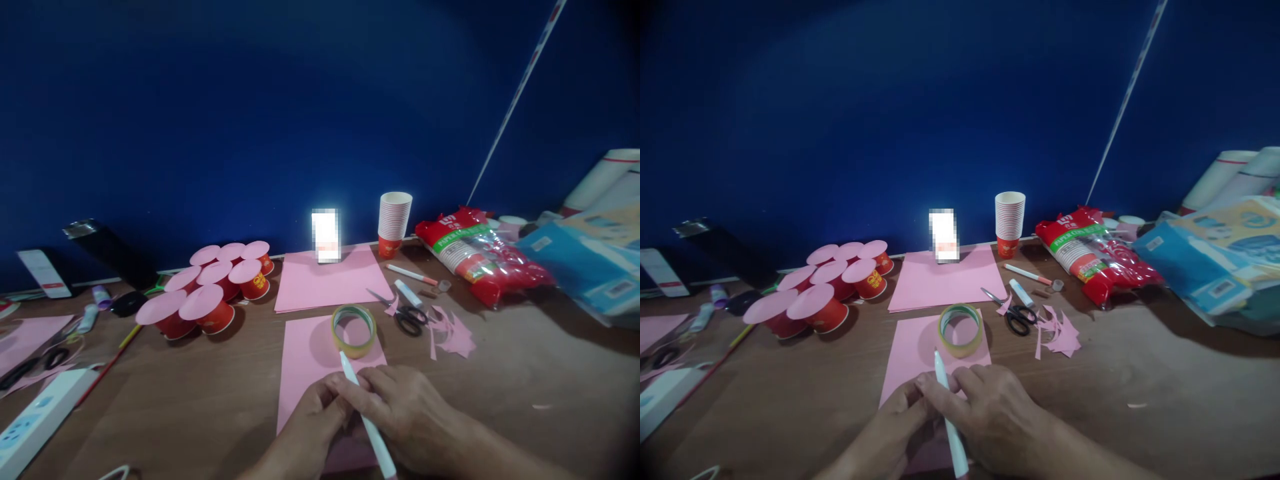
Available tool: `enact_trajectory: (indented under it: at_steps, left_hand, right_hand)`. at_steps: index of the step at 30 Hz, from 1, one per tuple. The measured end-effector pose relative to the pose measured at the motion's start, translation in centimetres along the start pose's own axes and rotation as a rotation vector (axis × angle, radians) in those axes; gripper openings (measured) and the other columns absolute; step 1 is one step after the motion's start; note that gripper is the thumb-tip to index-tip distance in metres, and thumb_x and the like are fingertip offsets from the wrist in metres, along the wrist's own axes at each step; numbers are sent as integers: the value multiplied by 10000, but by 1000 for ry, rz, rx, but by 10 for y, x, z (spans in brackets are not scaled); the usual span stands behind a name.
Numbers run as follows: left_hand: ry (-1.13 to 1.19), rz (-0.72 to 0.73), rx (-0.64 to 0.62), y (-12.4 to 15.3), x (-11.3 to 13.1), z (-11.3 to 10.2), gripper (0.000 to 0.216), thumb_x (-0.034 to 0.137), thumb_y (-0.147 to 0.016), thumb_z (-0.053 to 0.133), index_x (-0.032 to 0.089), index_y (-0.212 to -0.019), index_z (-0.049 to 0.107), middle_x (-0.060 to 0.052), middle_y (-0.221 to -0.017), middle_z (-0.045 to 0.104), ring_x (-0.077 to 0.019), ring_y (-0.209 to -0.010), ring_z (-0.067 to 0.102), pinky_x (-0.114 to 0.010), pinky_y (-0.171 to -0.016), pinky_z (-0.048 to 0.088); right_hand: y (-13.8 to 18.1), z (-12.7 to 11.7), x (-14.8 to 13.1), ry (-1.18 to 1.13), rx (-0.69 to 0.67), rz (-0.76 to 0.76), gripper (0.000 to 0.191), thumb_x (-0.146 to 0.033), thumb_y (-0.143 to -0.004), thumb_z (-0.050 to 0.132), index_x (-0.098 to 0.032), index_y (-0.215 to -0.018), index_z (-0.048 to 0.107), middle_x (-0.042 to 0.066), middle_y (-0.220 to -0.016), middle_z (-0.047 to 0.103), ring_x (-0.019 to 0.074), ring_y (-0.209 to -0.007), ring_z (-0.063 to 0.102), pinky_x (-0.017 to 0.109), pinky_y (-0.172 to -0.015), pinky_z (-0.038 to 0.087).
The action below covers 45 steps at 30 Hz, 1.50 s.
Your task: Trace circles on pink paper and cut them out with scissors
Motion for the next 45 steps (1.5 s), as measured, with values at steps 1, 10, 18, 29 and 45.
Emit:
enact_trajectory:
  at_steps: [1,10,18,29,45]
  left_hand:
    - [-16,20,-15,-1,0,1,371,447,-714,703,121,-882,646,-34,-736,600,-120,-657,549,-264,-676,442]
    - [-720,328,-39,12,16,1,317,349,-920,418,185,-1185,477,-90,-1031,575,-166,-875,557,-302,-773,442]
    - [-1873,793,-29,-19,-9,-10,80,214,-847,564,194,-778,600,-6,-738,596,-174,-715,530,-281,-617,386]
    - [-1944,845,5,-30,-27,-23,85,271,-818,617,193,-789,604,0,-752,609,-184,-716,533,-299,-564,372]
    - [-1806,1030,132,-27,-29,-22,141,241,-761,672,185,-750,543,12,-690,570,-169,-664,501,-297,-532,328]
  right_hand:
    - [1,-1,1,-2,6,-2,568,-252,-825,551,-205,-1367,387,75,-821,654,196,-624,590,292,-512,454]
    - [7,-26,38,-244,279,155,484,-250,-813,513,-204,-1292,465,62,-851,682,204,-731,644,300,-663,503]
    - [-20,-17,74,-301,192,622,270,-287,-811,567,-222,-1068,512,70,-1026,657,243,-900,627,359,-781,479]
    - [-14,27,74,-475,147,661,813,-330,-600,781,-219,-1290,366,118,-1298,501,295,-1078,562,418,-905,451]
    - [-12,37,74,-515,160,719,755,-271,-625,758,-236,-1274,375,105,-1306,485,289,-1069,570,375,-799,526]
Point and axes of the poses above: each hand's wrist, its own y-axis away from the middle knuckle, its own z-axis out of the palm, x = y × z, the point moved 2 cm from there along -y, towards the middle knuckle
